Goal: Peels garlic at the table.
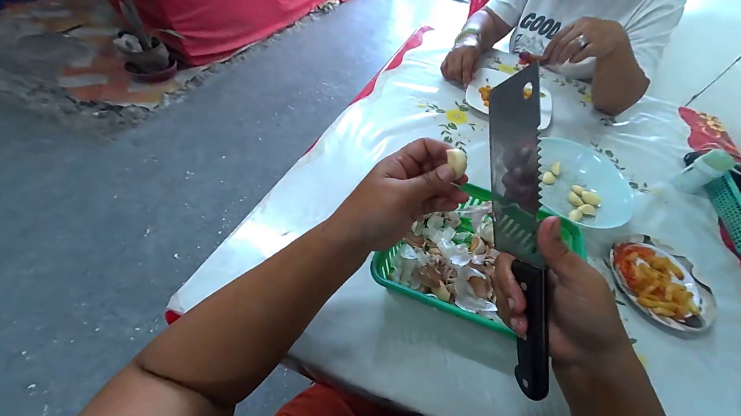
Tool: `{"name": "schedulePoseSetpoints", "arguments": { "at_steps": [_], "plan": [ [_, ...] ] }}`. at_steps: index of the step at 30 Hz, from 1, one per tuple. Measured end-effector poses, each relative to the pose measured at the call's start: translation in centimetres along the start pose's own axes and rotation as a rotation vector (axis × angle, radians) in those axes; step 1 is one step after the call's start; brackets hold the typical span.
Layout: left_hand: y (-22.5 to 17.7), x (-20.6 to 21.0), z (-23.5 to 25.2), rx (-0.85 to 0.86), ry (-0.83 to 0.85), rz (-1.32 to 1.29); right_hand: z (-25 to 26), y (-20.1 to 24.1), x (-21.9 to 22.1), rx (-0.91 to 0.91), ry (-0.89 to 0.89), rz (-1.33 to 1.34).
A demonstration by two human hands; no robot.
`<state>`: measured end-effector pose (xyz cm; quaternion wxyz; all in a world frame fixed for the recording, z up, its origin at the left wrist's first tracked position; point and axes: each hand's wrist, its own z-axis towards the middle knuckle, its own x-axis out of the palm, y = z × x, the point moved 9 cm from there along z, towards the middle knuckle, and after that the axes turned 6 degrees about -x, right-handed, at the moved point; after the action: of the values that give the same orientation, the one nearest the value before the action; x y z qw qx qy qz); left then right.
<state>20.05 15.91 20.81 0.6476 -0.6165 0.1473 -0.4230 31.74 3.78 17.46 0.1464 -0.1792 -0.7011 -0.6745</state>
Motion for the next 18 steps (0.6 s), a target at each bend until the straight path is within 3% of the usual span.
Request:
{"name": "schedulePoseSetpoints", "arguments": {
  "at_steps": [7, 18],
  "plan": [
    [-0.3, 1.2, -0.3, 0.068, 0.040, 0.539, -0.8, 1.0, 1.1, -0.053, 0.180, -0.002],
    [-0.4, 1.3, -0.2, 0.094, 0.089, 0.568, -0.8, 0.7, 1.0, -0.027, 0.244, -0.019]
  ]
}}
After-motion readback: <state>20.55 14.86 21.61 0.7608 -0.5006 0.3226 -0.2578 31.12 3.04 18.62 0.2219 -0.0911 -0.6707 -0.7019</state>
